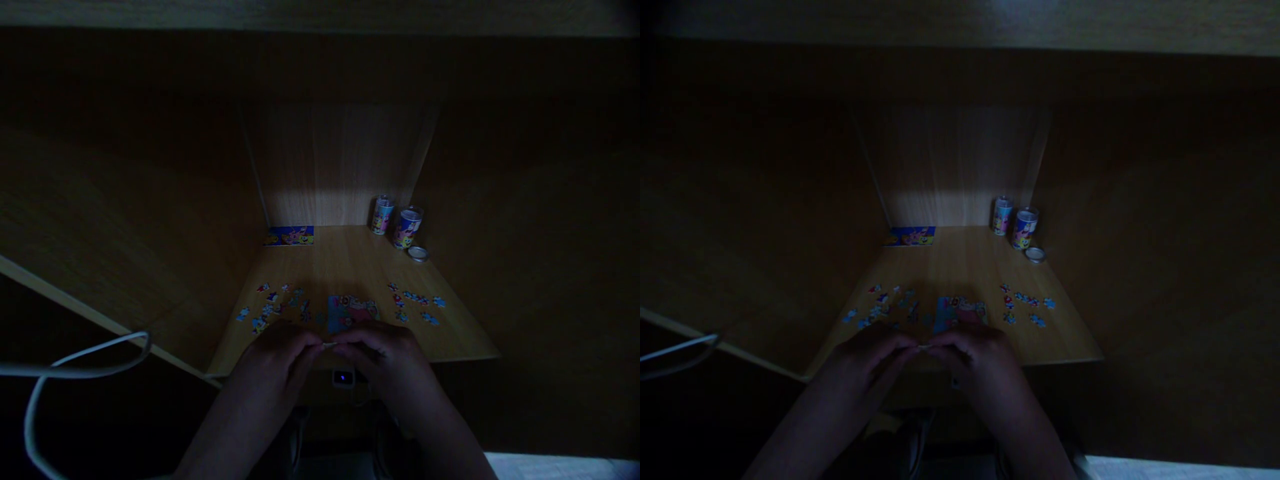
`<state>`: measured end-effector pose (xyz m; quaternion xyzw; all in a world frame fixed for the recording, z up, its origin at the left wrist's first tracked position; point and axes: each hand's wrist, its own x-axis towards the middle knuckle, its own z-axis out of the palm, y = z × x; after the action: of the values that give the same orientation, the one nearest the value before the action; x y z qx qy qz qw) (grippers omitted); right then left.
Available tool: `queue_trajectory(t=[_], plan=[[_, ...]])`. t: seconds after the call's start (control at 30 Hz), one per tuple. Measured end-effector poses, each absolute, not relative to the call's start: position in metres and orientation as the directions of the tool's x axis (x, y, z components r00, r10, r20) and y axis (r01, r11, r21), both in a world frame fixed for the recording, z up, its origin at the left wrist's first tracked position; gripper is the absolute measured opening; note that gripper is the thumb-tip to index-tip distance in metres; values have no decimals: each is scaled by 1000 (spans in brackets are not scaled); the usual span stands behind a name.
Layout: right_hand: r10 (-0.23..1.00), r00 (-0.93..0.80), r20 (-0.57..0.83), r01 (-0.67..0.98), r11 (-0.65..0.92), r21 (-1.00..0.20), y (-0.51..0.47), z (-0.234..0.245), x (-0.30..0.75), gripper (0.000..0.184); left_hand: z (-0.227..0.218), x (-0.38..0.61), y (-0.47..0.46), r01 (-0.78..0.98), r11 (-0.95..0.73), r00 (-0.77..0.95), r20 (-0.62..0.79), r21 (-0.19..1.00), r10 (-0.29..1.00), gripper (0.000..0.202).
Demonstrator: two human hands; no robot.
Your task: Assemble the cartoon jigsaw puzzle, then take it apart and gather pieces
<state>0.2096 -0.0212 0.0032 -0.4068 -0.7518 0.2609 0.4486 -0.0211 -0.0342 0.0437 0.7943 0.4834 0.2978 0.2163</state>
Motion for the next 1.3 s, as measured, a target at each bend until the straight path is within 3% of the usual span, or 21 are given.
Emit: queue_trajectory(t=[0.17,0.33,0.57,0.9,1.1,1.3], plan=[[891,-242,383,402,451,-797,-21,4,209,22,43,-21,-34,660,-416,349,235,626,907,25],[911,-254,324,314,394,-864,-26,9,208,19,46,-22,-35,613,-383,324,223,691,920,21],[907,-178,382,363,421,-831,-25,4,203,10,50,-25,-38,621,-354,338,168,699,926,21],[864,-324,384,279,476,-834,-31,10,197,21,42,-40,-24,711,-267,258,113,651,960,21],[760,-399,513,473,650,-595,-24,1,190,21,36,-44,-15,832,-346,301,170,433,938,27],[788,-430,441,702,599,-386,-30,2,173,15,37,-45,-24,902,-316,299,102,293,949,32]])
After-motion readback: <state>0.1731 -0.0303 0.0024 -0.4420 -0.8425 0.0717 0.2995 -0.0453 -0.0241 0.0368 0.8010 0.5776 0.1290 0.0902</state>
